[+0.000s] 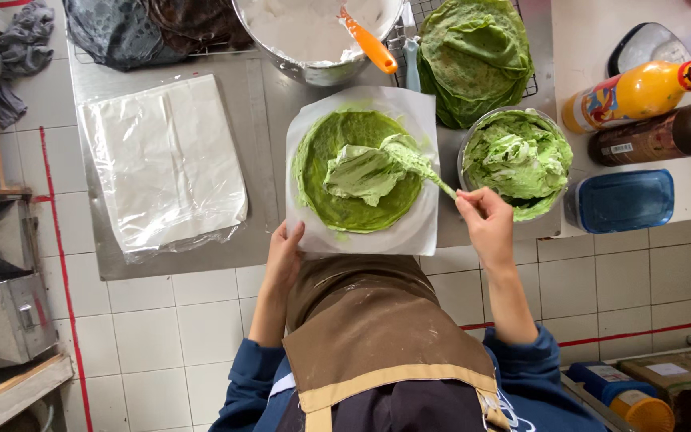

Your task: The person spreads green cream over layers of green crepes, using a spatula to smooth the cream evenly across each layer before placing the next crepe on top.

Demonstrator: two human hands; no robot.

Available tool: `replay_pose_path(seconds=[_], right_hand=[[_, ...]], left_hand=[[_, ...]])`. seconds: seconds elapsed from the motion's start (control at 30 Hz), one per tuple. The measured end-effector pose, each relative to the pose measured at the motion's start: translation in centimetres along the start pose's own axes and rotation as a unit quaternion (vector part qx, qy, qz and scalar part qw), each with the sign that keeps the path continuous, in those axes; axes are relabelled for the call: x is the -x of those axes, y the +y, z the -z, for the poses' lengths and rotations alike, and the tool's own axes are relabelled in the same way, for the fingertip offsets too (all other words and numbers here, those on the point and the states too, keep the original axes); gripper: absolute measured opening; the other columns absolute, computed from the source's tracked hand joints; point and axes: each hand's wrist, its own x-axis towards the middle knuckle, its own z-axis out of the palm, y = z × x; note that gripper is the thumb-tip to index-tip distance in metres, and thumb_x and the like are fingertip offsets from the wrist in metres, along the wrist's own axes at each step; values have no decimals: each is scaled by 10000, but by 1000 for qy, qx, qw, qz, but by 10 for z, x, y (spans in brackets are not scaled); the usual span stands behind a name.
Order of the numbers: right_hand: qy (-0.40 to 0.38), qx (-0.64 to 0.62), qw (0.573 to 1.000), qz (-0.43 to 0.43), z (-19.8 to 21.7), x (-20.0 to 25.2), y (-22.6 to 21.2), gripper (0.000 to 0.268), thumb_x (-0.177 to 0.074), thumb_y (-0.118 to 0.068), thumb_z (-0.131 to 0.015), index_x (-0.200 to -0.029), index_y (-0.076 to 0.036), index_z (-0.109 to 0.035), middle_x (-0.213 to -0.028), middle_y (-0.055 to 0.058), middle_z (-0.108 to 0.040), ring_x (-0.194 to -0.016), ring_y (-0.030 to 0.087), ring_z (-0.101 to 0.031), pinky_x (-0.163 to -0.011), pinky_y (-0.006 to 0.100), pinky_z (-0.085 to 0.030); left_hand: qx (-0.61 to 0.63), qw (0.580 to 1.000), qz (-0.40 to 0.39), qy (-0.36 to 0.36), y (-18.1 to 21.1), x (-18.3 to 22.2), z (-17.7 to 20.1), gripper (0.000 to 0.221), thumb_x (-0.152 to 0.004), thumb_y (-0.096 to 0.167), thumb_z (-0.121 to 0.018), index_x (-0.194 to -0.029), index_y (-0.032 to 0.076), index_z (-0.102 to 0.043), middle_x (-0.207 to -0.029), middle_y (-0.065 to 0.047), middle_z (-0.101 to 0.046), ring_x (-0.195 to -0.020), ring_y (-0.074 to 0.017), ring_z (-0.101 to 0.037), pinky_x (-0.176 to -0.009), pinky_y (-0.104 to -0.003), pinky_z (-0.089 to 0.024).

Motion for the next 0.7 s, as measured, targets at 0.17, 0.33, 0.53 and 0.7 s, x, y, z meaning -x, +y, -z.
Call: replay_pose_path(seconds=[0.17,0.33,0.53,0.7], right_hand=[[16,-102,993,-55,0,19,1,63,-990,-70,-704,-1024,-19,-714,-864,-69,-642,-736,-10,-488,-666,168,-378],[41,-126,989,-65,-2,28,0,79,-987,-63,-701,-1052,-24,-724,-780,-72,-572,-684,5,-452,-625,173,-350],[70,-137,988,-7,13,34,-13,19,-1016,-48,-699,-1015,-29,-694,-833,-40,-606,-706,21,-458,-642,174,-364],[-79,156,973,149,-19,49,-9,84,-957,-136,-736,-983,-58,-719,-854,4,-720,-738,37,-673,-629,190,-503]], left_hand=[[-23,1000,-6,20,-18,-3,12,213,-980,114,-695,-1135,-26,-653,-973,-96,-725,-807,-154,-685,-699,-309,-580],[14,1000,-16,19,-24,-5,13,204,-1007,120,-694,-1149,-20,-652,-995,-70,-723,-797,-119,-666,-688,-280,-549],[116,992,11,45,-32,-3,8,248,-939,220,-602,-1093,27,-626,-1025,-77,-745,-860,-143,-735,-794,-308,-621],[42,998,-25,51,-60,1,11,266,-1002,125,-717,-1213,-14,-636,-993,-72,-678,-774,-124,-610,-736,-316,-546]])
